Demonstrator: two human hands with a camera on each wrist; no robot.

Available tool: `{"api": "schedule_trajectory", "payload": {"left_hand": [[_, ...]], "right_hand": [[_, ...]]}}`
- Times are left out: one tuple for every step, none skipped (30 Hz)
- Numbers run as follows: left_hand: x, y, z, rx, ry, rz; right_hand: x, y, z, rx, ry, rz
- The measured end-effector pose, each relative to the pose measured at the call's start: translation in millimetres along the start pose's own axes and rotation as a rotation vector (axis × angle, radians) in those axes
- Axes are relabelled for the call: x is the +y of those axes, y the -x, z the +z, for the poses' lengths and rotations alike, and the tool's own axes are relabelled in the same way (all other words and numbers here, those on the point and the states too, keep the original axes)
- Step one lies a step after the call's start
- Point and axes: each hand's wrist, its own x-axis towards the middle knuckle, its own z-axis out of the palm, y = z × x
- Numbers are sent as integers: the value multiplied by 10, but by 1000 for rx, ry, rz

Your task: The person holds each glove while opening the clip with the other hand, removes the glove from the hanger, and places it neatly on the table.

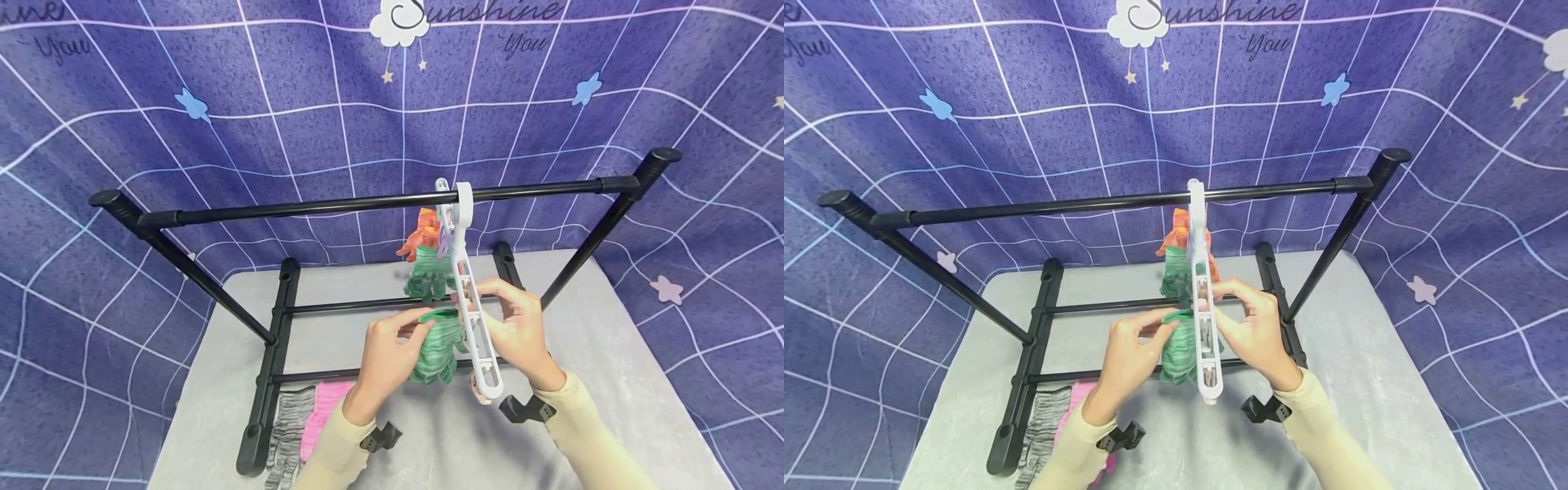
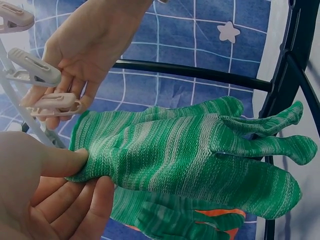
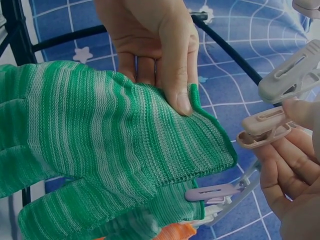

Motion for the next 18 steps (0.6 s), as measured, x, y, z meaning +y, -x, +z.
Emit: {"api": "schedule_trajectory", "payload": {"left_hand": [[-4, 0, 2, 1, -1, -3], [-5, 2, 3, 4, -2, -5], [-6, 2, 5, 6, -5, -7], [-6, 3, 6, 8, -8, -8], [-10, 2, 7, 8, -11, -10], [-12, 1, 7, 8, -14, -12], [-15, 0, 9, 8, -19, -12], [-13, -2, 8, 11, -25, -12], [-13, -3, 7, 14, -33, -15], [-11, -3, 5, 18, -40, -15], [-10, -3, 2, 22, -48, -20], [-9, -1, -1, 27, -55, -24], [-8, 0, -4, 31, -61, -26], [-10, 1, -6, 35, -64, -30], [-16, 4, -7, 36, -64, -31], [-19, 6, -10, 36, -64, -32], [-21, 6, -12, 34, -65, -36], [-24, 6, -14, 30, -64, -37]], "right_hand": [[0, 0, 0, -1, 1, 1], [0, 1, -1, 0, 2, 2], [0, 1, -1, 0, 3, 3], [0, 2, -2, 0, 3, 4], [0, 2, -2, 1, 4, 5], [0, 2, -3, 2, 3, 5], [-1, 1, -4, 4, 5, 4], [-2, 0, -5, 3, 2, 1], [-3, -1, -6, 2, -1, -1], [-4, -1, -8, 2, -3, -4], [-6, -1, -10, 0, -5, -6], [-8, -1, -12, -1, -8, -8], [-9, 0, -15, -1, -8, -8], [-9, -1, -17, -1, -13, -9], [-10, -1, -19, -1, -14, -8], [-10, -2, -20, -1, -12, -7], [-10, -3, -21, -1, -13, -7], [-10, -4, -21, -1, -13, -5]]}}
